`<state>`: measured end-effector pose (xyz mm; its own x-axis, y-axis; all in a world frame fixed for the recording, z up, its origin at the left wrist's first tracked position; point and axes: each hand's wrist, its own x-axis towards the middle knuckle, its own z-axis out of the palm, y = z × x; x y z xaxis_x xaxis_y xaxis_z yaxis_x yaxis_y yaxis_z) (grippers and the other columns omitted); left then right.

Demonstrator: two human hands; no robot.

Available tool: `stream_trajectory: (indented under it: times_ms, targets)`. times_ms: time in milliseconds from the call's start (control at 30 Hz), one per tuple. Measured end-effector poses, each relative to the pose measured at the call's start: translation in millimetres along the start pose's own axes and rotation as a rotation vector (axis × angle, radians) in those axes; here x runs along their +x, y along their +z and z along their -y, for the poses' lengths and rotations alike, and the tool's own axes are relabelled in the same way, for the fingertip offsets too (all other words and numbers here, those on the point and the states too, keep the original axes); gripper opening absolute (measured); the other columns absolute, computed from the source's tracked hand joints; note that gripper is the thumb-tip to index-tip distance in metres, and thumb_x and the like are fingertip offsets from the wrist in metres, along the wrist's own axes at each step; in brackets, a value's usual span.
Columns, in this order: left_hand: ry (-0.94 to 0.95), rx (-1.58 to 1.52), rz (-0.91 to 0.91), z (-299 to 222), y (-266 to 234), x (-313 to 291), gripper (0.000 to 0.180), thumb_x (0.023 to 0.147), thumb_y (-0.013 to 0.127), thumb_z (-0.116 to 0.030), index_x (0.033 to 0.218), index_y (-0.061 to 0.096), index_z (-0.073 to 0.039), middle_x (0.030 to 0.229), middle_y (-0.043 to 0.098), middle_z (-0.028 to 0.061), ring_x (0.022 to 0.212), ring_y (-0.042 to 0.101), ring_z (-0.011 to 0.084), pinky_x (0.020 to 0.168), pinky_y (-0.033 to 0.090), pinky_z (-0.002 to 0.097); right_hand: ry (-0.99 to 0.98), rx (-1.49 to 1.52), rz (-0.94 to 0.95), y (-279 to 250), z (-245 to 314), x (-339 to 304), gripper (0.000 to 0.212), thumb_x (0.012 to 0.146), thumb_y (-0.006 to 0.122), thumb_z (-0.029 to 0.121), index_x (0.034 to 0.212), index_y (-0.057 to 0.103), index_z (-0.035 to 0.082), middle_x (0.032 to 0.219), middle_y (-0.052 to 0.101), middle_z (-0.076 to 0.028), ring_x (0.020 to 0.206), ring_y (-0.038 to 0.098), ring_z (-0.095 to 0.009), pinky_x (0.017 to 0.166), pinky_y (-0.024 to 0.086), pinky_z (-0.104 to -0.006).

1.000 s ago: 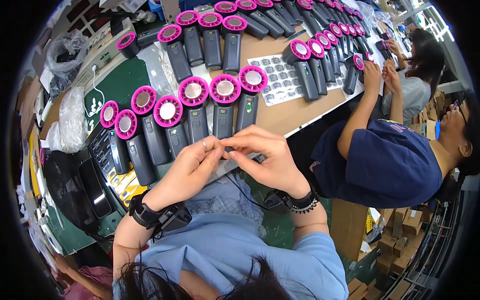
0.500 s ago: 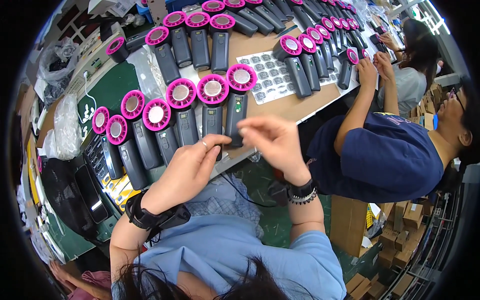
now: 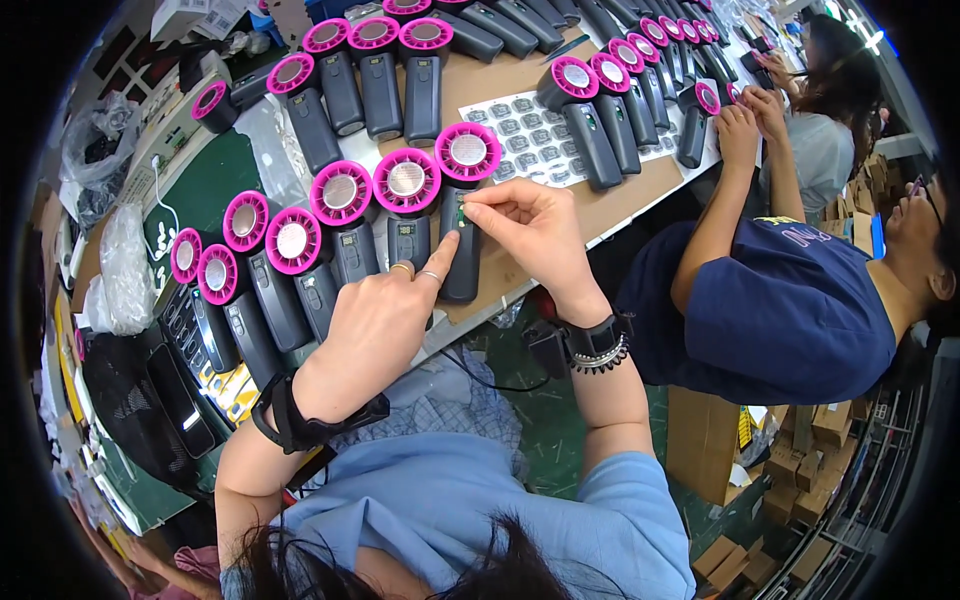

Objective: The person picks up small black components and presses them into the slots on the handles of several handheld fans. They repeat this process for each fan, occasionally picking one up to check the fit of the component.

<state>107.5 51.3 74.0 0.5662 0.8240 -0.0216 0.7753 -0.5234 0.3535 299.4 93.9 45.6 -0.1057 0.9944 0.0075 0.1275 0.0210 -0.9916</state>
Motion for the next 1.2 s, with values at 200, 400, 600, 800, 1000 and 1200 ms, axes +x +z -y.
stream_trajectory:
  times_ms: [200,400,600,800,1000,1200]
  targets:
    - [0.011,0.009,-0.014,0.8,2.0,0.2,0.070,0.070,0.055,0.002,0.138,0.040,-0.006,0.072,0.059,0.0132,0.062,0.064,0.0278,0.053,0.051,0.0385,0.008,-0.055,0.027,-1.9,-7.5,3.0,0.010,0.083,0.066,-0.001,0.093,0.067,-0.003,0.087,0.066,-0.004,0.079,0.061,-0.007,0.073,0.048,-0.0199]
    - [0.018,-0.004,-0.012,2.6,4.7,0.5,0.070,0.070,0.055,0.002,0.138,0.039,-0.005,0.073,0.059,0.0133,0.063,0.064,0.0277,0.053,0.052,0.0385,0.027,-0.067,0.037,-3.2,-4.3,5.1,0.010,0.082,0.066,0.000,0.092,0.066,-0.003,0.088,0.065,-0.004,0.079,0.061,-0.007,0.073,0.048,-0.0187]
    - [0.021,-0.003,-0.021,3.2,4.0,-0.1,0.070,0.070,0.055,0.003,0.138,0.039,-0.005,0.073,0.059,0.0138,0.063,0.064,0.0279,0.054,0.052,0.0384,-0.008,-0.193,0.052,-3.3,-1.9,8.7,0.011,0.081,0.068,0.001,0.092,0.068,-0.002,0.084,0.062,-0.002,0.072,0.055,-0.004,0.064,0.043,-0.0173]
    - [0.020,-0.007,-0.002,3.2,2.1,-0.8,0.070,0.071,0.055,0.003,0.138,0.039,-0.004,0.073,0.060,0.0142,0.063,0.064,0.0279,0.054,0.052,0.0381,-0.213,-0.344,-0.010,2.8,-2.7,4.6,0.011,0.079,0.069,0.002,0.090,0.070,0.001,0.078,0.058,0.000,0.063,0.044,-0.003,0.055,0.035,-0.0184]
    - [0.023,0.007,-0.002,3.6,1.7,1.6,0.069,0.071,0.054,0.002,0.138,0.039,-0.004,0.073,0.060,0.0142,0.064,0.064,0.0277,0.054,0.052,0.0381,-0.285,-0.354,-0.055,4.8,-10.0,0.0,0.015,0.078,0.069,0.001,0.094,0.071,0.002,0.076,0.058,-0.001,0.062,0.046,-0.004,0.056,0.036,-0.0185]
    - [0.066,0.158,-0.166,8.9,6.1,7.7,0.056,0.075,0.054,-0.003,0.131,0.048,-0.001,0.066,0.059,0.0072,0.053,0.063,0.0169,0.044,0.050,0.0291,-0.379,-0.361,-0.107,8.5,-14.8,-2.4,0.019,0.078,0.069,0.000,0.096,0.071,0.003,0.075,0.058,-0.002,0.062,0.048,-0.006,0.055,0.038,-0.0195]
